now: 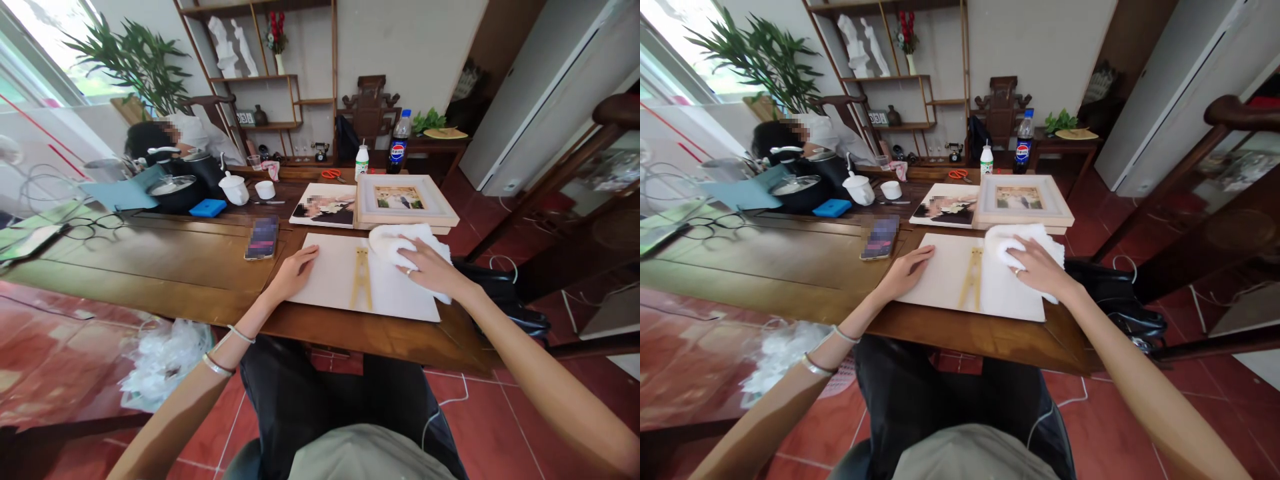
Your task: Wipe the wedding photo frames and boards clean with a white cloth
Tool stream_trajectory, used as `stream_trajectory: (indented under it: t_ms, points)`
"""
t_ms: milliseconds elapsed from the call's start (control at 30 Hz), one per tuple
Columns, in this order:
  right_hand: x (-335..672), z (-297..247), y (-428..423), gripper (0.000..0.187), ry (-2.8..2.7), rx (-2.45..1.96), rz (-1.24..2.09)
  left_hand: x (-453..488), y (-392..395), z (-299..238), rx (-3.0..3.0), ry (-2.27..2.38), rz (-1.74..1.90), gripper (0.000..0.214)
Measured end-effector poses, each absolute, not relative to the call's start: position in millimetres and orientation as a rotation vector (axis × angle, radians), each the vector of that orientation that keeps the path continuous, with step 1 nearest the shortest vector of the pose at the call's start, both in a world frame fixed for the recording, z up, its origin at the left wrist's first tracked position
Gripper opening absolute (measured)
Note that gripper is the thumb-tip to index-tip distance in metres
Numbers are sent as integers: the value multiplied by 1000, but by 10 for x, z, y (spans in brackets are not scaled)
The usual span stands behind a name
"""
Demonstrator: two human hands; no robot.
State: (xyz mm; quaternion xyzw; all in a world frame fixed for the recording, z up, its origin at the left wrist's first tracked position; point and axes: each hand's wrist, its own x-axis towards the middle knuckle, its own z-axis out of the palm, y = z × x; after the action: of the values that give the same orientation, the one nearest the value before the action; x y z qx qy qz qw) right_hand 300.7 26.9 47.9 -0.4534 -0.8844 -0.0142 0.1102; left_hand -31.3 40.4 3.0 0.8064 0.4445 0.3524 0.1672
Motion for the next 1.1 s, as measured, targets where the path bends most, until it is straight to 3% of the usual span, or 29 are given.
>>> stream_trajectory:
  t_ms: [300, 500, 667, 900, 1100]
  points:
    - [2877, 426, -341, 46, -2614, -1298, -132, -281, 285, 39, 2310, 1325, 988, 35]
    - [2766, 510, -841, 39, -2649, -1207, -28, -295, 291, 52, 2306, 1321, 1001, 32]
    - [2902, 499, -575, 42, -2622, -1178, 28, -354, 363, 60, 2299, 1190, 1025, 26]
    - [2918, 334, 182, 35, -2529, -1383, -180, -368, 358, 57, 2328, 1167, 926, 39]
    - [2704, 391, -270, 40, -2523, -1442, -223, -351, 352, 53, 2342, 1196, 906, 43]
